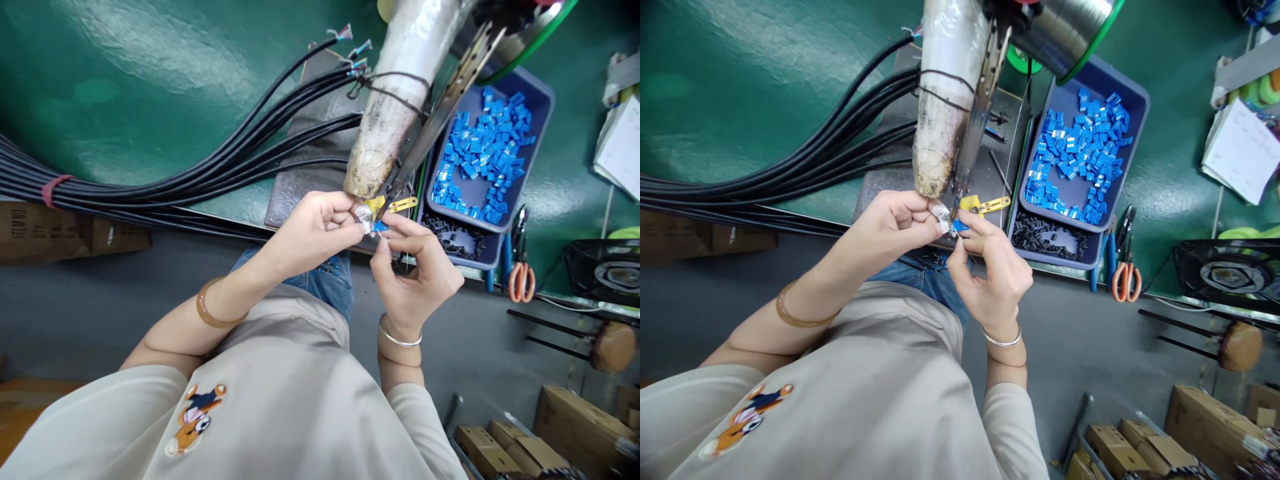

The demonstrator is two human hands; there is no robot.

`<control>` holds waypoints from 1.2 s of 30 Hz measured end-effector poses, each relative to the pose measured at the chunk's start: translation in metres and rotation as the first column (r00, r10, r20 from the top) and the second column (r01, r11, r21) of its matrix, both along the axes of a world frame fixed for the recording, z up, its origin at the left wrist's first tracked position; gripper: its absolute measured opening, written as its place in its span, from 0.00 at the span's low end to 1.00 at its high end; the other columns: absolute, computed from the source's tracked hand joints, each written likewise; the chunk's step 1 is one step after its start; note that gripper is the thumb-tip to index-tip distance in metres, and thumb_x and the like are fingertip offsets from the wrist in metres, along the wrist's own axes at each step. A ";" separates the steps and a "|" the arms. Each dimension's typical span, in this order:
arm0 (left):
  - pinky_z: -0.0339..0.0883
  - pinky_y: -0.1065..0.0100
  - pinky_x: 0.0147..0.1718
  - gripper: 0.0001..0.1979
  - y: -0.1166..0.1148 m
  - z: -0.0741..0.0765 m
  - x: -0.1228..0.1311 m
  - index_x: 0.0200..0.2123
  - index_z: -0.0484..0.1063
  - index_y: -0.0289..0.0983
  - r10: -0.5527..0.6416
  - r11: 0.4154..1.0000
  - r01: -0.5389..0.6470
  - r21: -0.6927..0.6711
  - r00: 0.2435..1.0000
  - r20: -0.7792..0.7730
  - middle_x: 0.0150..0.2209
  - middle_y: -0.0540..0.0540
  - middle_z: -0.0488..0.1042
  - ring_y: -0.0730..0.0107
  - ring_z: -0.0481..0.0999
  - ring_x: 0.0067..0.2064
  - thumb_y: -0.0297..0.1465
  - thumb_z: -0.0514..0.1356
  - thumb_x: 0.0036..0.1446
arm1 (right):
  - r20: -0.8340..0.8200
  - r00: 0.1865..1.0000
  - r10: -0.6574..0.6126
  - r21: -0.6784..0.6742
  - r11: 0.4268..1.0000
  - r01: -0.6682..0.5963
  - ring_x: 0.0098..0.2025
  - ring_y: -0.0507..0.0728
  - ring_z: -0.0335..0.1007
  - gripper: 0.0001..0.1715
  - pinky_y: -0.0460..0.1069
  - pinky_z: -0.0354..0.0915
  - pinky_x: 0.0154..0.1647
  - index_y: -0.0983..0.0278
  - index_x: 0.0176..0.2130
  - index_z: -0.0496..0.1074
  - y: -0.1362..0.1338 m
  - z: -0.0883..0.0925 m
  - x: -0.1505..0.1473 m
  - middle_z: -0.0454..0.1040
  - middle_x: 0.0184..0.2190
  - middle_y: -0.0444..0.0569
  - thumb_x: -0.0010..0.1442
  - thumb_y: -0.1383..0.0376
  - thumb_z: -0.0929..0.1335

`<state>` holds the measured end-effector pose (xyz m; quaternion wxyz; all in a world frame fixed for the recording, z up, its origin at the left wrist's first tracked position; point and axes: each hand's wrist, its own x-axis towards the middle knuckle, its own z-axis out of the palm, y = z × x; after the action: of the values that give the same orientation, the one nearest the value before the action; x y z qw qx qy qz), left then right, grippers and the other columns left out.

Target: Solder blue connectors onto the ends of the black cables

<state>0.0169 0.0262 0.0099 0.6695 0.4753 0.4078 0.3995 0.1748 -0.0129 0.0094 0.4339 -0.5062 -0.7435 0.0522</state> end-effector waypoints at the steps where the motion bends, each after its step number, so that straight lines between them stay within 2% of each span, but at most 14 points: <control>1: 0.51 0.75 0.21 0.03 0.000 0.000 0.000 0.26 0.71 0.33 0.000 1.000 0.000 -0.001 1.000 0.003 0.20 0.54 0.61 0.81 0.58 0.23 0.25 0.62 0.50 | 0.006 1.000 0.001 0.003 1.000 -0.001 0.37 0.52 0.80 0.07 0.48 0.77 0.38 0.61 0.33 0.68 0.000 0.000 0.000 0.81 0.43 0.46 0.57 0.73 0.69; 7: 0.50 0.75 0.21 0.06 0.000 0.001 0.001 0.24 0.68 0.34 0.002 1.000 -0.002 -0.003 0.999 0.042 0.19 0.55 0.60 0.83 0.56 0.21 0.26 0.61 0.50 | 0.023 1.000 0.007 0.006 1.000 -0.007 0.40 0.55 0.80 0.07 0.50 0.77 0.38 0.61 0.34 0.70 0.002 0.003 0.000 0.81 0.41 0.47 0.57 0.72 0.69; 18: 0.49 0.75 0.20 0.05 -0.002 0.007 0.002 0.24 0.68 0.35 0.026 1.000 -0.026 -0.007 0.998 0.059 0.20 0.54 0.60 0.82 0.55 0.22 0.25 0.61 0.50 | 0.048 0.999 0.009 0.024 1.000 -0.010 0.42 0.55 0.81 0.08 0.50 0.77 0.41 0.60 0.35 0.71 0.003 0.009 -0.001 0.81 0.42 0.45 0.57 0.73 0.70; 28: 0.52 0.76 0.22 0.04 -0.002 -0.002 0.000 0.27 0.68 0.33 -0.031 0.999 0.030 -0.016 1.000 -0.002 0.22 0.54 0.61 0.82 0.58 0.24 0.25 0.60 0.53 | 0.122 0.992 -0.012 0.030 1.000 0.008 0.39 0.51 0.81 0.10 0.44 0.75 0.42 0.62 0.33 0.69 -0.002 0.007 -0.002 0.81 0.42 0.46 0.54 0.75 0.71; 32: 0.54 0.77 0.22 0.04 -0.005 -0.006 -0.001 0.29 0.69 0.33 -0.030 0.995 0.036 0.090 0.997 -0.070 0.22 0.54 0.62 0.83 0.59 0.23 0.27 0.60 0.55 | 0.118 0.993 -0.020 0.042 0.999 0.015 0.40 0.52 0.80 0.10 0.45 0.75 0.42 0.61 0.34 0.69 -0.002 0.007 -0.001 0.82 0.41 0.44 0.56 0.75 0.70; 34: 0.58 0.77 0.23 0.03 -0.009 -0.009 -0.003 0.31 0.70 0.33 0.039 0.980 -0.011 0.197 0.990 -0.139 0.24 0.53 0.66 0.82 0.62 0.24 0.27 0.62 0.54 | 0.114 0.993 -0.031 0.038 0.999 0.027 0.41 0.52 0.80 0.09 0.46 0.75 0.41 0.61 0.34 0.70 -0.003 0.006 0.001 0.82 0.41 0.45 0.56 0.75 0.70; 36: 0.61 0.76 0.24 0.06 -0.014 -0.011 -0.005 0.34 0.71 0.34 0.149 0.942 -0.077 0.327 0.968 -0.203 0.28 0.51 0.70 0.81 0.66 0.25 0.26 0.64 0.52 | 0.096 0.994 -0.045 0.024 0.999 0.043 0.41 0.53 0.80 0.09 0.46 0.75 0.40 0.61 0.34 0.70 -0.004 0.006 0.003 0.82 0.41 0.45 0.57 0.74 0.70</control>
<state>0.0119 0.0118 -0.0013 0.5098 0.5943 0.4384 0.4413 0.1775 -0.0171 0.0153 0.4041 -0.5197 -0.7527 0.0100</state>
